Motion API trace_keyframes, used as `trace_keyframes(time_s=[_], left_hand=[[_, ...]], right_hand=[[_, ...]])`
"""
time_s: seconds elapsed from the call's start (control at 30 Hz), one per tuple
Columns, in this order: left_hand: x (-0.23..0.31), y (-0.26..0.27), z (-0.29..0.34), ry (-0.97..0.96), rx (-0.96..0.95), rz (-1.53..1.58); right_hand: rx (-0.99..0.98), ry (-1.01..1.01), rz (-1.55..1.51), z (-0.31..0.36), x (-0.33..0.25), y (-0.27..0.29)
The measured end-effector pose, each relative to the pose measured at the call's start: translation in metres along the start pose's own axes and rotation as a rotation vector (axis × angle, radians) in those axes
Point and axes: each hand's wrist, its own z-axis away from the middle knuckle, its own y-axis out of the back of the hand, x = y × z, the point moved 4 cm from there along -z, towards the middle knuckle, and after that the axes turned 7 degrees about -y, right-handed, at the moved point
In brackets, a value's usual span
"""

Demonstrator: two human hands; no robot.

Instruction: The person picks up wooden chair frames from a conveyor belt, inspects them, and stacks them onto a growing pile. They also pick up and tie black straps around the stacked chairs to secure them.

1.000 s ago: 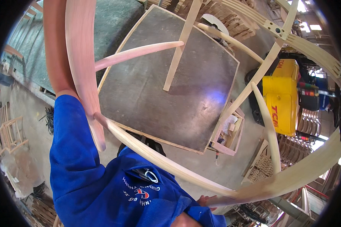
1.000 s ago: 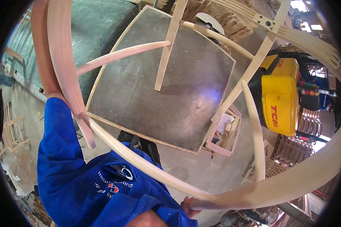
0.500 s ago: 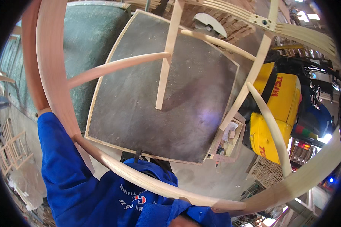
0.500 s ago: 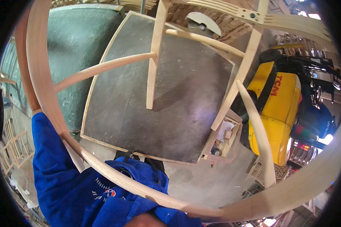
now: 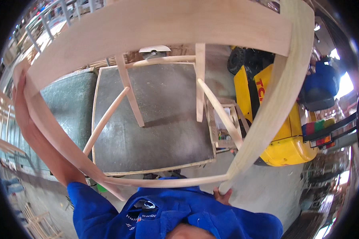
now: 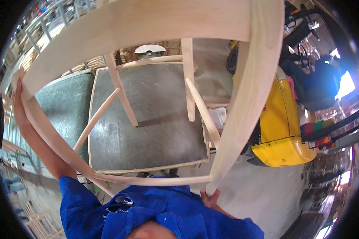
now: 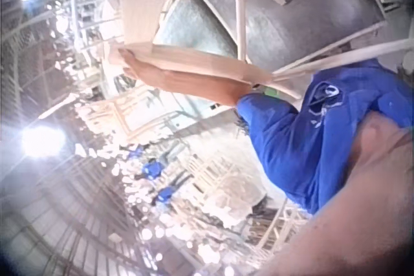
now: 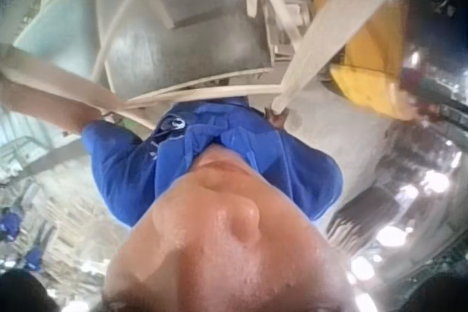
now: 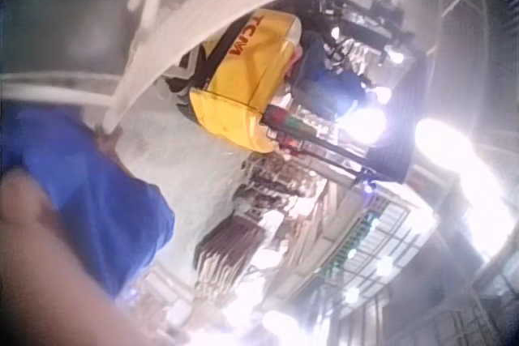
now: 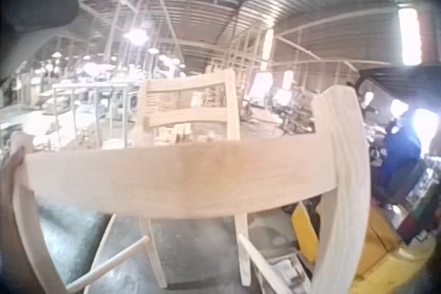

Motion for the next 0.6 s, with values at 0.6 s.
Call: trace_keyframes(time_s=[0.6], left_hand=[[0.033, -0.036, 0.123, -0.260, -0.150, -0.234]], right_hand=[[0.127, 0.173, -0.150, -0.110, 0.073, -0.116]])
